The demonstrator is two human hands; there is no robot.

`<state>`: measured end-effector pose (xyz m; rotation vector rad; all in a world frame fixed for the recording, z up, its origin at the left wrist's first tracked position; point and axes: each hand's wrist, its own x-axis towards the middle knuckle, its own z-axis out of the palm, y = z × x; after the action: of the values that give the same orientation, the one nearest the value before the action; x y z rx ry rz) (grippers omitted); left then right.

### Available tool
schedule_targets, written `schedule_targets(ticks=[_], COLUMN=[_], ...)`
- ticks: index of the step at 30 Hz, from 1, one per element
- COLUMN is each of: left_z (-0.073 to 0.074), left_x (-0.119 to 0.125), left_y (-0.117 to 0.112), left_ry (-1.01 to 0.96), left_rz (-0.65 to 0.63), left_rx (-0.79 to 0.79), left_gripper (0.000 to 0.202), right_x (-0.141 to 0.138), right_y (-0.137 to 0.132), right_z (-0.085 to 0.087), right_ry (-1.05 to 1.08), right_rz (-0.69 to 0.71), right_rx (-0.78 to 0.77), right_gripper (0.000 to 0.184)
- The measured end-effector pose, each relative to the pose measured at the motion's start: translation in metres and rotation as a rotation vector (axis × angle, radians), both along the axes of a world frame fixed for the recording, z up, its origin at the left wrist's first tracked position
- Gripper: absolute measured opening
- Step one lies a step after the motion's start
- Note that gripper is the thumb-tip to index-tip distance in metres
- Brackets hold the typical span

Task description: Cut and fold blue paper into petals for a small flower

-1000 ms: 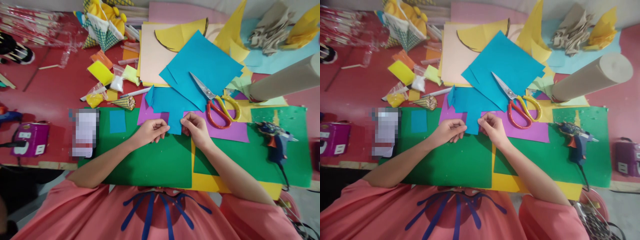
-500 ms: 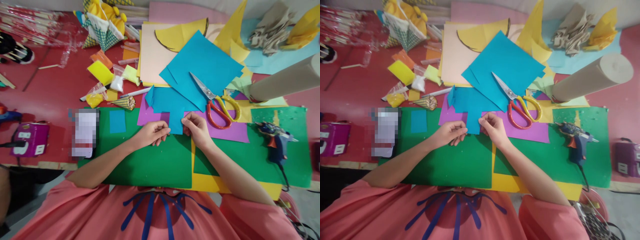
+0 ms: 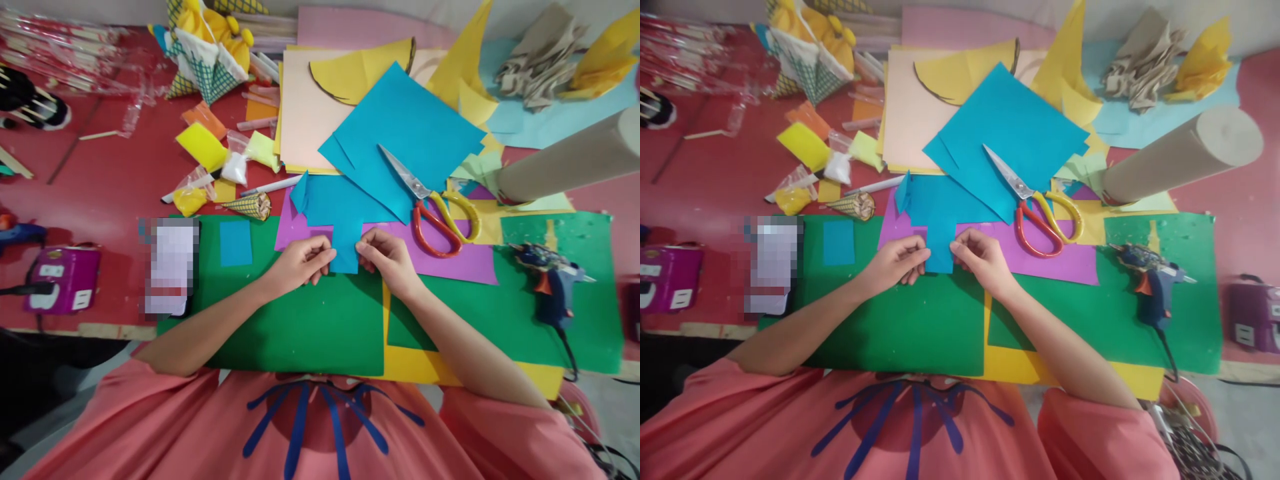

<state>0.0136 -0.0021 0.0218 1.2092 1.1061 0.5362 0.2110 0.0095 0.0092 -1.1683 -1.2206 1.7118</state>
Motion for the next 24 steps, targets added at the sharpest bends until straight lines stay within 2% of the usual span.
schedule_targets(ticks=[3, 8, 15, 20, 24], left_z=[0.0001, -0.0009, -0.0023, -0.0038, -0.0054], left_x=[0.0002, 0.0015, 0.0006, -0.0003, -0.0007], left_y=[0.0011, 0.0013, 0.0013, 0.0029, 0.0033], left_ry=[-0.001, -0.007, -0.034, -0.052, -0.131], left_rz=[0.052, 0.044, 0.124, 0.101, 0.167], left_rx=[0.015, 0.013, 0.070, 0.056, 0.099], left_gripper=[0.028, 0.025, 0.023, 0.020, 0.015], right_x=[-0.0007, -0.0015, -0.0020, -0.0014, -0.0005], right_y=[-0.0010, -0.0015, -0.0018, -0.0016, -0.0011], right_z=[0.0004, 0.0013, 0.0030, 0.0043, 0.0027], right_ry=[-0.015, -0.055, -0.078, -0.084, -0.071], right_rz=[0.025, 0.063, 0.119, 0.105, 0.039], right_rx=[0.029, 0.070, 0.076, 0.075, 0.044], right_gripper=[0.025, 0.025, 0.026, 0.027, 0.029])
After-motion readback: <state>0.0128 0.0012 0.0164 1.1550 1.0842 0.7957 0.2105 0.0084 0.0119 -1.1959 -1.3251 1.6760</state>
